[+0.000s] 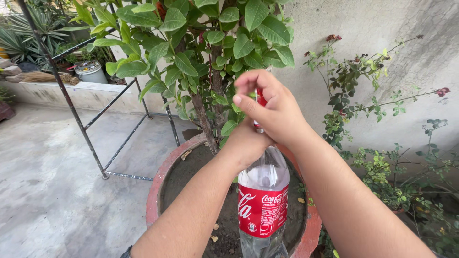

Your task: The person waters several potted plants using a plastic bottle with a small hole in its cap by squeezing the bottle to direct water onto the soil.

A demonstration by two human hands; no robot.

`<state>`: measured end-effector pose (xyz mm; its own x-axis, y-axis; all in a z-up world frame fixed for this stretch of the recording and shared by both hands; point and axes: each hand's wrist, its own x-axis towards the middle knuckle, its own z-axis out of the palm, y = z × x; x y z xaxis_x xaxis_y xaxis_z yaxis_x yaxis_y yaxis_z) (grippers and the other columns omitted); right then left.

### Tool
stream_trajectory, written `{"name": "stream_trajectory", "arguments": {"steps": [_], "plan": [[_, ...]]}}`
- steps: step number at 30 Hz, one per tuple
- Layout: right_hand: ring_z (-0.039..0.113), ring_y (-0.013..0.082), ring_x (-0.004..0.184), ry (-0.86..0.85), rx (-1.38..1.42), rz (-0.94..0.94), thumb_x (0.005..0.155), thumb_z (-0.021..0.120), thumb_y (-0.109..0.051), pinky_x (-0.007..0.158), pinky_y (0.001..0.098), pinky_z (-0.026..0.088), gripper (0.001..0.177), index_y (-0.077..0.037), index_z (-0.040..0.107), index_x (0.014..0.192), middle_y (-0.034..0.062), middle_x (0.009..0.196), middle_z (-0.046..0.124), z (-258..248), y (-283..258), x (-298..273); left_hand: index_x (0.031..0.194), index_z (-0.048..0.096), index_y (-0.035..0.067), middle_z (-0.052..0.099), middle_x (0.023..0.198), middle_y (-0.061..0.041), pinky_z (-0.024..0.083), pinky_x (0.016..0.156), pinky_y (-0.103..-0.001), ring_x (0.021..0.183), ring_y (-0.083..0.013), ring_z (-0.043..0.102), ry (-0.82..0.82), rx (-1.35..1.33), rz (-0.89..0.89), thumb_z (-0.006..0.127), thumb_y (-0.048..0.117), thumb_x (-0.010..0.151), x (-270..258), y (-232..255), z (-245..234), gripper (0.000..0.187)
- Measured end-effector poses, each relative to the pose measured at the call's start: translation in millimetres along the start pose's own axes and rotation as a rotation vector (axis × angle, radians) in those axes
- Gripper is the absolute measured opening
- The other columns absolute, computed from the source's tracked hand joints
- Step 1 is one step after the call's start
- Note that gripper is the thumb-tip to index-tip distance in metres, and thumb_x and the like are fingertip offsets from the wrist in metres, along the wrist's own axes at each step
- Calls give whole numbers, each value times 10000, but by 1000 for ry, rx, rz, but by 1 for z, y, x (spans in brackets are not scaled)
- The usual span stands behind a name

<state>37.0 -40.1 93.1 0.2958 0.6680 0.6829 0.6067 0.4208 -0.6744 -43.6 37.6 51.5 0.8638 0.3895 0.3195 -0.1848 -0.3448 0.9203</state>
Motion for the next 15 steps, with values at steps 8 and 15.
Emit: {"name": "stream_trajectory", "arguments": {"steps": [8,15], "plan": [[627,163,1070,129,134,577,771,781,-234,949,324,489,801,-155,383,1462,59,1135,661,-6,16,-6,1378,524,-15,751,1122,-162,607,811,-366,960,-226,746,-163,-183,-116,777,176,677,-14,18,-8,770],[703,189,974,70,32,726,746,762,-175,853,360,555,673,-12,521,1353,110,1159,709,-11,13,-22,1480,342,108,658,1327,-119,570,962,-388,1155,-212,708,-241,-501,-436,867,261,635,-49,18,-13,1006]]}}
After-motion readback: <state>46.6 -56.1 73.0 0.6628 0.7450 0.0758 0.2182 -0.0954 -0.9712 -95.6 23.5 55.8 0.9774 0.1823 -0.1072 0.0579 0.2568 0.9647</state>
